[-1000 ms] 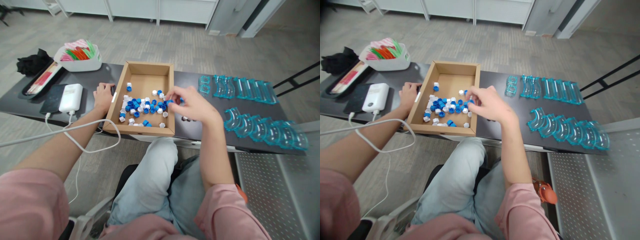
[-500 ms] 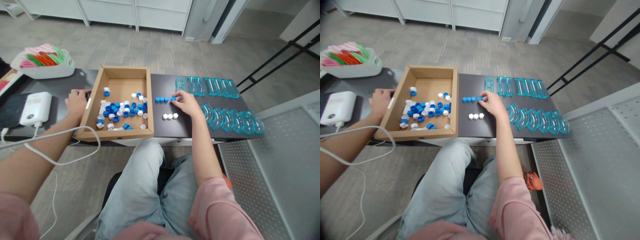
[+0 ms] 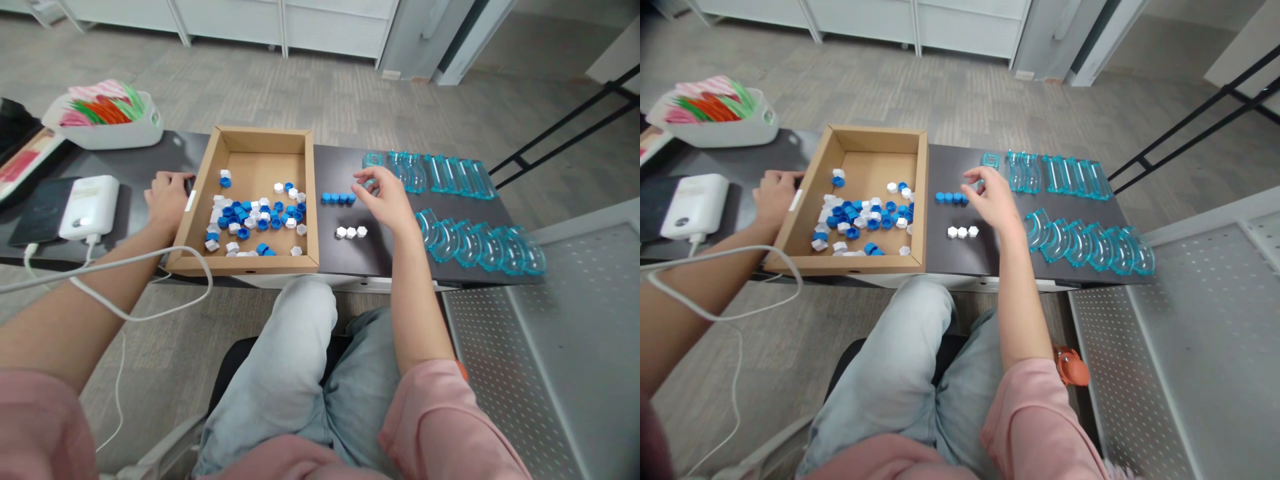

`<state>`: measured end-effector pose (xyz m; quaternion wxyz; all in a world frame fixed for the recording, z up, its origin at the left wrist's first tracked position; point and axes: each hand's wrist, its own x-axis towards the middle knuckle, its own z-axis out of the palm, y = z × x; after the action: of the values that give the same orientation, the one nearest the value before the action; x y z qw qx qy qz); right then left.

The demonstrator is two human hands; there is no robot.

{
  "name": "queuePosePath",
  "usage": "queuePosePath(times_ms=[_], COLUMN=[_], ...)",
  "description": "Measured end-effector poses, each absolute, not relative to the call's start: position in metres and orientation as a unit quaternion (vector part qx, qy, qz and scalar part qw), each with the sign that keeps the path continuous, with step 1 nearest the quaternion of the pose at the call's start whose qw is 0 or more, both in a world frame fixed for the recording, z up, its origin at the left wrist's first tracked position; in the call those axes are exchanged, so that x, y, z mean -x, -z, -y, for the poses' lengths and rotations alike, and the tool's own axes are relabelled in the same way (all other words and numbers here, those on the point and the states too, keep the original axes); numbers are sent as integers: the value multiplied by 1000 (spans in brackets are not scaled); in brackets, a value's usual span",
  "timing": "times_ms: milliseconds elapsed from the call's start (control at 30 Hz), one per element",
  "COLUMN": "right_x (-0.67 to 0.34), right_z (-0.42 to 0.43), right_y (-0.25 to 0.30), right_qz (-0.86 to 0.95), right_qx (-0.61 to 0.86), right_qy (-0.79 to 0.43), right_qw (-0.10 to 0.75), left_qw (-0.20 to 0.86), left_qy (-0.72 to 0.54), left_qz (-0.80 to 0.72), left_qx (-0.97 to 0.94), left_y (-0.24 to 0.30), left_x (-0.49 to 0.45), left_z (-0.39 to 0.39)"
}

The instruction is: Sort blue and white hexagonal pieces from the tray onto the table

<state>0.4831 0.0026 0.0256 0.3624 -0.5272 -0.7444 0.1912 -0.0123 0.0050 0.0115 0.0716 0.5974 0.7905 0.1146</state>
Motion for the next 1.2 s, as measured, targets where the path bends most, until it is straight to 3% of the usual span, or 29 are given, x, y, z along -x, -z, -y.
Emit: queuePosePath(times_ms=[133, 300, 633, 767, 933, 1200], right_x=[-431, -357, -311, -311, -340, -469], right_z=[26, 51, 47, 46, 44, 6], right_y=[-59, -73, -56, -58, -77, -46], right_qz=[812, 906, 920, 923, 904, 758], right_qx=[427, 284, 304, 288, 298, 509], right_qy=[-209, -253, -241, -236, -219, -158], right_qw=[338, 187, 53, 95, 217, 376], left_qw=[73, 74, 78, 74, 79, 69], left_qy=[-113, -125, -132, -132, -120, -106], left_qz=[-790, -790, -785, -784, -786, -794], left_qx=[-598, -596, -601, -602, -601, -595], left_y=[-12, -13, -15, -13, -15, -12], left_x=[9, 5, 2, 4, 4, 10], left_z=[-2, 0, 3, 2, 3, 0])
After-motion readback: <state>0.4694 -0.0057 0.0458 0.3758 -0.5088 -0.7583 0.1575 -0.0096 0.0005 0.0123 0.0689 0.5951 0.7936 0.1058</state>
